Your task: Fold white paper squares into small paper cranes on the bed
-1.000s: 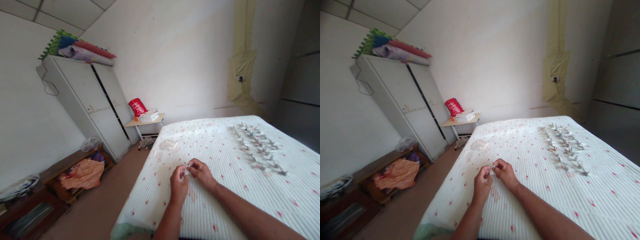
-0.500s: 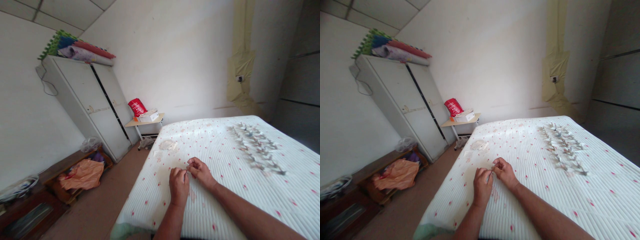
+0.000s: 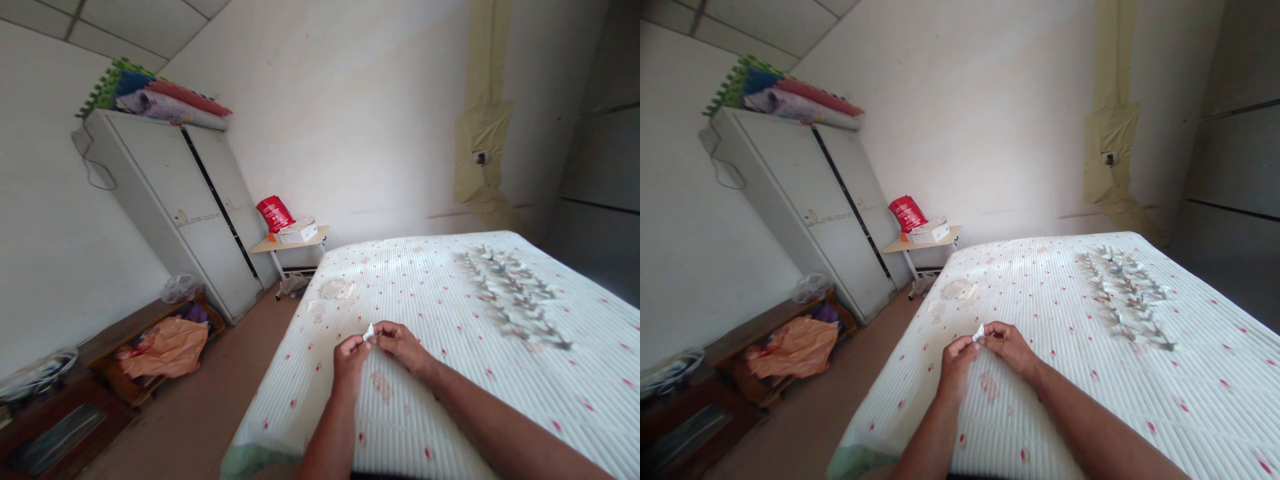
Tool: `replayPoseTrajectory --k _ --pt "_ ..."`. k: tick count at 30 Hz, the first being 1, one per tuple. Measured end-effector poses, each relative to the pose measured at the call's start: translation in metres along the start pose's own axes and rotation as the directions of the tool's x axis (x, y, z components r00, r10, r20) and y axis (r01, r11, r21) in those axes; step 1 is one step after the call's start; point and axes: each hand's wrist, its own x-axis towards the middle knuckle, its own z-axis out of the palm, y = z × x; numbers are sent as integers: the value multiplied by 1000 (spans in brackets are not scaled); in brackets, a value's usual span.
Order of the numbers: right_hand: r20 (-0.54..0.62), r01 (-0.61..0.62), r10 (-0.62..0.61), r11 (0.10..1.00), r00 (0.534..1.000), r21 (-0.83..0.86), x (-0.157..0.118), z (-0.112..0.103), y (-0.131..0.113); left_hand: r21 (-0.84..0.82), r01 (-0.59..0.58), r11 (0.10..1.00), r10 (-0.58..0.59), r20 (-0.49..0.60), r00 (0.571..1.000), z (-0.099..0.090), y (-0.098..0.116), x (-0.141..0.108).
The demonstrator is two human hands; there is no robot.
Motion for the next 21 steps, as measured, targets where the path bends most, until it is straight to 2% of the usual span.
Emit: replayPoseTrajectory --k 7,16,21 --pt "-89 53 -54 998 995 -20 1 0 1 43 38 998 -39 19 999 5 9 -2" --pt "-164 51 -66 994 984 -92 1 -2 1 131 48 990 -52 28 998 5 1 2" --pt "-171 54 -75 991 983 -122 4 -6 2 125 63 990 -70 52 996 7 6 1"
